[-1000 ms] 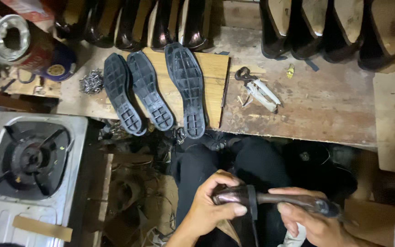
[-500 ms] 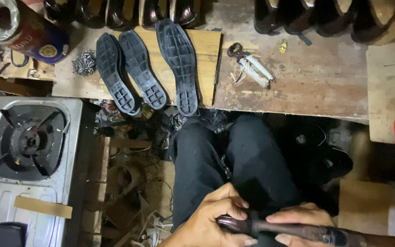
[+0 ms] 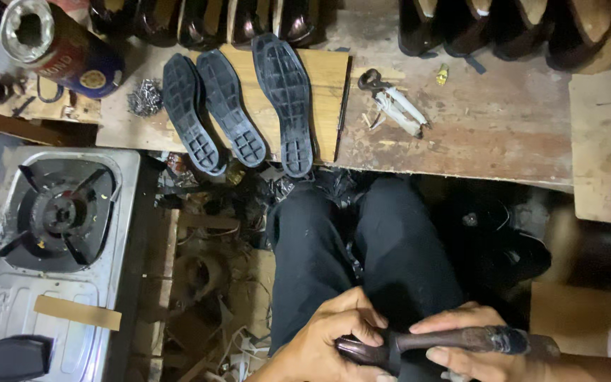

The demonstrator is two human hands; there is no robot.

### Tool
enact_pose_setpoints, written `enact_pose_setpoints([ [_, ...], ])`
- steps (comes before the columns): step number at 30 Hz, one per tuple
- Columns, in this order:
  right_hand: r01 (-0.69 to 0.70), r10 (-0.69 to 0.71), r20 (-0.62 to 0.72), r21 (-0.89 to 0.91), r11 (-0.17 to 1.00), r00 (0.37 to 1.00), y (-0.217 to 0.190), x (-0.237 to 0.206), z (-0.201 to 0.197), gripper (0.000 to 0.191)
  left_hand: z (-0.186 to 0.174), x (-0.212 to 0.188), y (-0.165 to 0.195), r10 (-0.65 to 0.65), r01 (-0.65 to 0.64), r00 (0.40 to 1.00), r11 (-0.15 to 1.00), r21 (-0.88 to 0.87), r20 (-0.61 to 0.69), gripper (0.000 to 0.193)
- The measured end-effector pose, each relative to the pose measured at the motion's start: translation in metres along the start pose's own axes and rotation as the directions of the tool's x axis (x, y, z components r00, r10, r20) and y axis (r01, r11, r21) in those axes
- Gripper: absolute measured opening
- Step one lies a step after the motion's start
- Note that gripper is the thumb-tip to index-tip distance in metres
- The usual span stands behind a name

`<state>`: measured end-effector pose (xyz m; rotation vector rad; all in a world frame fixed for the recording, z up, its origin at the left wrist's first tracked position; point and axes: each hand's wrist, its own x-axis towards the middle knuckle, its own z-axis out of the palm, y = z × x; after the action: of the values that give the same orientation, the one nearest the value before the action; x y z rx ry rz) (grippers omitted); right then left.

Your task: The person is repairing a shoe by attaching a new sole. They use a hammer to tap the sole into place and then press it firmly with their hands to ensure it adheres properly.

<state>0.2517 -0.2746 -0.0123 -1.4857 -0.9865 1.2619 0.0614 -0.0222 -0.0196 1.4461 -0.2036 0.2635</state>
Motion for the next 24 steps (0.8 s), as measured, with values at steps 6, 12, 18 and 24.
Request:
enact_pose_setpoints([
  [6,-0.327,0.348,-0.286,0.122,0.937,0.893,-0.037,0.017,0.007,0.071,-0.006,0.008,0.013,-0.041,0.043,0.992,0.999,0.013,-0.122,0.029],
  [12,0.252,-0.311,-0.044,-0.485,0.837,0.949,-0.065,0.050,0.021,0.093,0.006,0.001,0.007,0.069,-0.022,0.952,0.987,0.156,-0.300,0.028],
  [18,0.497,-0.719,-0.164,-0.618,0.609,0.675,-0.090,0.057,0.018,0.082,-0.019,-0.036,0.001,-0.540,0.352,0.727,0.823,-0.445,-0.425,0.051],
  [24,0.579,-0.718,0.098,-0.671,0.464,0.689,-0.077,0.062,0.040,0.060,0.012,-0.030,-0.038,-0.792,0.232,0.604,0.284,-0.930,-0.091,0.060],
])
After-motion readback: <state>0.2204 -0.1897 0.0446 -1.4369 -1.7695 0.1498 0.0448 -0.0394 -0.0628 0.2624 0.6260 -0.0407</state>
